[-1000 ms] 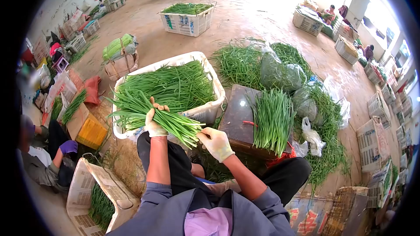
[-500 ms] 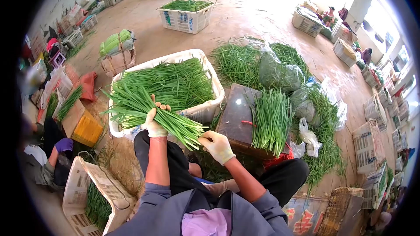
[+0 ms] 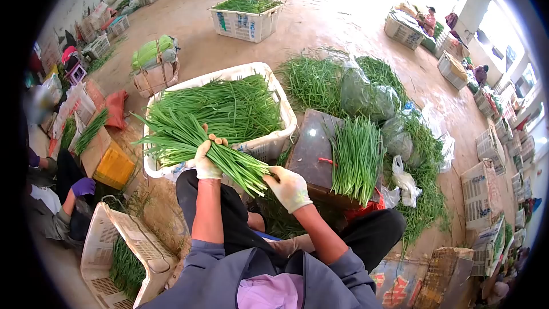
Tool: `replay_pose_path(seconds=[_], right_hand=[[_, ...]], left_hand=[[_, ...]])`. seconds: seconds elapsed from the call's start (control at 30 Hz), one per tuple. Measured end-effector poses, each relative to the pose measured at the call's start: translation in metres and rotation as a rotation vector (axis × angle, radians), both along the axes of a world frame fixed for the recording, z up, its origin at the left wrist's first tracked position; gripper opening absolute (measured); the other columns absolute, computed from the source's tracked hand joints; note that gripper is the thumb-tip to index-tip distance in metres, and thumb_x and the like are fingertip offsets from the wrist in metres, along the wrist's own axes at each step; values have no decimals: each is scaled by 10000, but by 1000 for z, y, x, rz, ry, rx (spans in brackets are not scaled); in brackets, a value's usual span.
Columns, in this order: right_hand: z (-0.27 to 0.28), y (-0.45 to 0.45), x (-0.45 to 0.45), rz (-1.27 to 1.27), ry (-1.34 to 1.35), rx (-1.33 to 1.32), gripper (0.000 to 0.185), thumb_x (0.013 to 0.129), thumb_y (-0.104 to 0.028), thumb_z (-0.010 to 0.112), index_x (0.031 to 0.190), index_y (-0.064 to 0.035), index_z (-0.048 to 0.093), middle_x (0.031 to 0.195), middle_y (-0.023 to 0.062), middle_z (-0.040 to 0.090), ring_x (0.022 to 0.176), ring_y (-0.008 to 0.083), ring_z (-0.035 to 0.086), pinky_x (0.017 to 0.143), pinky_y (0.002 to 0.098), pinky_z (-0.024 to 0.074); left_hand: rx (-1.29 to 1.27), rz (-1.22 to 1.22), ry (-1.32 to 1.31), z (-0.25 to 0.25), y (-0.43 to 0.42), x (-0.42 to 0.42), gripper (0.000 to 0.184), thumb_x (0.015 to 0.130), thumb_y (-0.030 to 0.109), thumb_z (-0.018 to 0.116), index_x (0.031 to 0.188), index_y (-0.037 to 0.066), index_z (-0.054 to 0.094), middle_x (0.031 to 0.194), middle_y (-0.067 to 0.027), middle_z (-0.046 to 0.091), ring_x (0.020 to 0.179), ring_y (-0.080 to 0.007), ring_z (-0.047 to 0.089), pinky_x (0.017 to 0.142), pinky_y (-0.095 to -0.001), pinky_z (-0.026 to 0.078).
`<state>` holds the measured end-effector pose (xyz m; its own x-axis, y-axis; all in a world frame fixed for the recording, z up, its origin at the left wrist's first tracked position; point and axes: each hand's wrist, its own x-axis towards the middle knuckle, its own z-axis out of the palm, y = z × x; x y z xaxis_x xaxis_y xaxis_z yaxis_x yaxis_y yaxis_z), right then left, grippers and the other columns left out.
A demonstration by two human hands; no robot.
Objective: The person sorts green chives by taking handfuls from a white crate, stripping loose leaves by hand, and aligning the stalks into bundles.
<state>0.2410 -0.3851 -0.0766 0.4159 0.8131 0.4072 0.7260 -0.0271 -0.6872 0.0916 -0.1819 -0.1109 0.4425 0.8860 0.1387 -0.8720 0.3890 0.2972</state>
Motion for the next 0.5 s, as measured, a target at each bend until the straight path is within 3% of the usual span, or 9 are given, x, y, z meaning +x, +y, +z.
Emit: replay_pose_path(seconds=[0.3,0.5], right_hand=[[-5,4,1,65,-16,-38,166,851,-180,715,929,-34,703,815,180,697,748,333,689,671,389,539],[28,6,-11,22,-183,104,114,819,-178,731,889,-91,705,775,93,654,685,293,652,623,381,523]], left_hand=[[9,-12,-5,-1,-3,-6,689,850,49,656,1464,152,361,958,-38,646,864,-213,643,918,-431,514],[2,-53,10,-1,-7,4,683,859,37,642,1468,170,361,968,-45,655,881,-219,640,932,-446,487]])
